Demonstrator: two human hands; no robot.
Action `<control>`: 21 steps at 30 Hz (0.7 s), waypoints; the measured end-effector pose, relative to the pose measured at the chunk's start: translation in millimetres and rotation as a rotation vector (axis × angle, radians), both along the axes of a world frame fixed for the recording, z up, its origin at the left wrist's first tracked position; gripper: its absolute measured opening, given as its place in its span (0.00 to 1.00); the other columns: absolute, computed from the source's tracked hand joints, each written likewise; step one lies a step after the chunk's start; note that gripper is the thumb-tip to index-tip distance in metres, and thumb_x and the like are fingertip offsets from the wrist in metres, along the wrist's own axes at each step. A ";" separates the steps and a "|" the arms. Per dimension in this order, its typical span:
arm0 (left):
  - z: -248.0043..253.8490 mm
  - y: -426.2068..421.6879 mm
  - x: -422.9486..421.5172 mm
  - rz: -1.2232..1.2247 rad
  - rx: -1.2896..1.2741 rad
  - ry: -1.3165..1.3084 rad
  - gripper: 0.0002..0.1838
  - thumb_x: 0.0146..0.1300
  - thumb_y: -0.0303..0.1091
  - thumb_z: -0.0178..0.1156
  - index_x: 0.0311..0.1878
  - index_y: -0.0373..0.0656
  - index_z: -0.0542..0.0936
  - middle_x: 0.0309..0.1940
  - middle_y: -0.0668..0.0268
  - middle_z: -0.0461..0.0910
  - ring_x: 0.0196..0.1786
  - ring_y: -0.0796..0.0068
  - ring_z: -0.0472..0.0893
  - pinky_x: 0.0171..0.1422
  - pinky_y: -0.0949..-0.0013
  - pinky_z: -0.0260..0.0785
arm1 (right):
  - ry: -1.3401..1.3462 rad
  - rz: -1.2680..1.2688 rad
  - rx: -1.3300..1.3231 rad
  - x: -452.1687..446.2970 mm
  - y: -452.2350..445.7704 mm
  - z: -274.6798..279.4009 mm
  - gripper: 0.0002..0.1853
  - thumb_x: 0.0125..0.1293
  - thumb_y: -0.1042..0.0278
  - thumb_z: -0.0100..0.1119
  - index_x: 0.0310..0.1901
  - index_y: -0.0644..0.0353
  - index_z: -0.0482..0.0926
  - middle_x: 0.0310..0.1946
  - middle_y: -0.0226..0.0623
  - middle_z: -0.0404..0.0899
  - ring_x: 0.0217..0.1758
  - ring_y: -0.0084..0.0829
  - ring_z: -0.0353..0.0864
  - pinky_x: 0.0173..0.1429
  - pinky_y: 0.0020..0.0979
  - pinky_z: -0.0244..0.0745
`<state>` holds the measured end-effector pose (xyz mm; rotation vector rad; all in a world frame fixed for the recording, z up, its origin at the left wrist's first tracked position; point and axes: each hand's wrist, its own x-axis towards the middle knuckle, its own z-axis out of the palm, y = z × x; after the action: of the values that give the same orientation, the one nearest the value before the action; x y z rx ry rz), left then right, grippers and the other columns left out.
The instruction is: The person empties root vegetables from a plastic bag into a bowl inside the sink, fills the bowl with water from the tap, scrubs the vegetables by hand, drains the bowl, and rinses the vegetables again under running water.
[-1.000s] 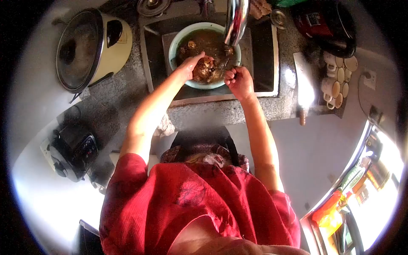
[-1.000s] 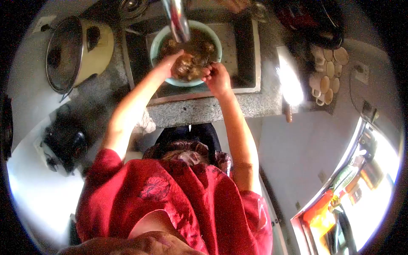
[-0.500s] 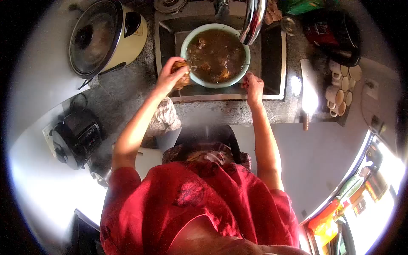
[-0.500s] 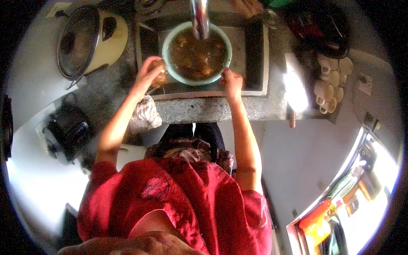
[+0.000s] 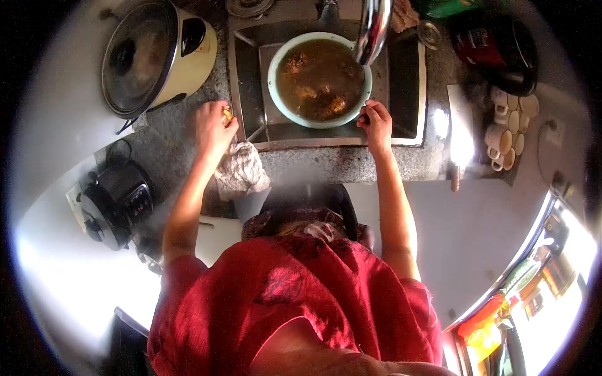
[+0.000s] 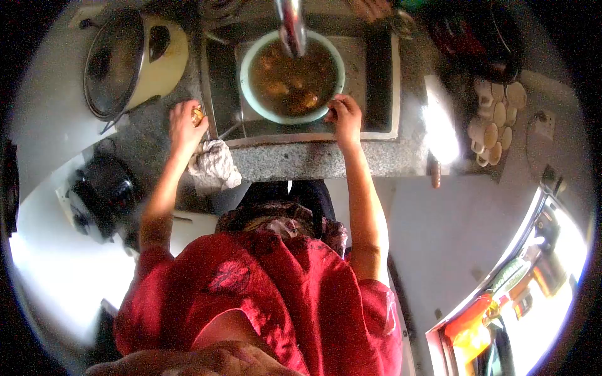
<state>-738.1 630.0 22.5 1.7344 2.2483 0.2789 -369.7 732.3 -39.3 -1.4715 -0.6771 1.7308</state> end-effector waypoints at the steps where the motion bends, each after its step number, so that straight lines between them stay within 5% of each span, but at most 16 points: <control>1: 2.9 0.0 2.3 -0.007 -0.002 -0.001 0.22 0.49 0.33 0.68 0.49 0.42 0.75 0.47 0.53 0.74 0.53 0.51 0.73 0.55 0.56 0.68 | -0.031 0.000 -0.007 1.5 -0.7 0.9 0.07 0.69 0.73 0.50 0.46 0.63 0.74 0.31 0.33 0.76 0.27 0.21 0.74 0.33 0.25 0.75; 4: 20.7 12.8 17.4 -0.094 0.030 0.354 0.24 0.51 0.34 0.67 0.53 0.42 0.75 0.52 0.53 0.73 0.59 0.50 0.70 0.63 0.55 0.64 | -0.113 0.054 0.056 3.6 -2.7 2.6 0.07 0.69 0.73 0.48 0.45 0.62 0.75 0.31 0.32 0.76 0.28 0.21 0.74 0.33 0.25 0.75; 8: 23.1 68.2 71.0 -0.302 0.082 -0.058 0.25 0.56 0.33 0.63 0.58 0.40 0.73 0.59 0.51 0.71 0.62 0.50 0.69 0.67 0.54 0.63 | -0.101 0.058 0.070 1.5 -6.5 11.3 0.07 0.69 0.74 0.48 0.45 0.63 0.75 0.31 0.32 0.76 0.28 0.20 0.74 0.33 0.25 0.75; 13: -117.6 154.5 102.8 -0.285 0.014 -0.185 0.25 0.58 0.30 0.61 0.60 0.39 0.72 0.60 0.49 0.70 0.62 0.47 0.69 0.65 0.55 0.66 | -0.090 0.079 0.114 -2.8 -12.1 20.2 0.07 0.68 0.76 0.48 0.44 0.63 0.75 0.31 0.32 0.76 0.28 0.20 0.73 0.33 0.23 0.72; 16: -180.0 165.3 113.8 -0.317 -0.226 0.048 0.29 0.56 0.33 0.63 0.62 0.39 0.71 0.63 0.49 0.68 0.64 0.49 0.68 0.66 0.55 0.65 | -0.102 0.049 0.074 -5.4 -16.7 28.1 0.07 0.68 0.77 0.48 0.44 0.63 0.75 0.31 0.33 0.76 0.28 0.20 0.73 0.32 0.23 0.71; 18: -235.7 163.9 108.8 -0.138 -0.518 -0.179 0.33 0.52 0.40 0.66 0.62 0.42 0.71 0.65 0.49 0.65 0.68 0.50 0.65 0.67 0.56 0.64 | -0.014 0.043 0.091 -3.4 -21.0 29.0 0.06 0.68 0.77 0.48 0.43 0.64 0.75 0.31 0.32 0.76 0.27 0.20 0.72 0.32 0.23 0.69; 20: -257.1 151.7 87.5 0.094 -0.640 -1.006 0.35 0.48 0.49 0.70 0.58 0.42 0.75 0.59 0.51 0.71 0.63 0.56 0.71 0.65 0.51 0.65 | -0.051 0.073 0.099 1.2 -25.9 28.3 0.06 0.68 0.77 0.48 0.43 0.63 0.75 0.30 0.32 0.76 0.27 0.20 0.72 0.33 0.22 0.69; 21: -210.0 144.1 96.0 0.290 -0.621 -1.200 0.32 0.50 0.50 0.69 0.55 0.41 0.76 0.53 0.51 0.75 0.57 0.56 0.76 0.60 0.50 0.70 | -0.047 0.064 0.106 2.8 -26.3 30.4 0.06 0.68 0.77 0.48 0.43 0.63 0.75 0.30 0.32 0.76 0.27 0.20 0.72 0.33 0.22 0.69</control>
<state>-642.0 774.1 -187.6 0.5887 1.4017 0.4528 -366.9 706.0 -8.9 -1.4350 -0.8363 1.6864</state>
